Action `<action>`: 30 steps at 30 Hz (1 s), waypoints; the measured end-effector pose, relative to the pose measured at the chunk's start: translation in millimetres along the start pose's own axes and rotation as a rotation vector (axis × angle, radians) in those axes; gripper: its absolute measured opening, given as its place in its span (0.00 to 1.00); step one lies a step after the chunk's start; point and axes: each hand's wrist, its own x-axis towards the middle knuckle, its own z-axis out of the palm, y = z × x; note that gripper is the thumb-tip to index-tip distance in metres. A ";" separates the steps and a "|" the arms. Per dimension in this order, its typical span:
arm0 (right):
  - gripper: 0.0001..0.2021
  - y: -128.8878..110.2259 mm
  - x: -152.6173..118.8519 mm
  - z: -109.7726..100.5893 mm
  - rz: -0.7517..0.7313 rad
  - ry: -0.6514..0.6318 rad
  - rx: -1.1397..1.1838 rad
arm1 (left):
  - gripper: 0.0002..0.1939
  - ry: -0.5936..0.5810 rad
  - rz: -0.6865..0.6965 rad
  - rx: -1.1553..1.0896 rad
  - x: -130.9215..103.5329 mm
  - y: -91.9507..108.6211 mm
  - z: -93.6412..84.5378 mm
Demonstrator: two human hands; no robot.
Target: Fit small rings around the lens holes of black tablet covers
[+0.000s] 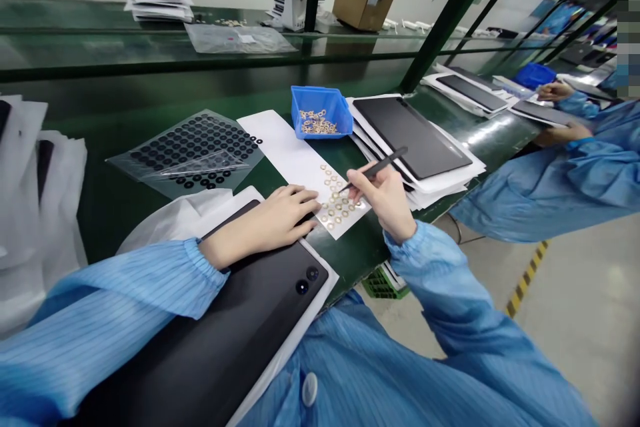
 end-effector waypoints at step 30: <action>0.25 14.7 21.7 8.3 -0.064 0.026 -0.114 | 0.18 0.024 -0.110 0.081 10.8 -0.3 2.7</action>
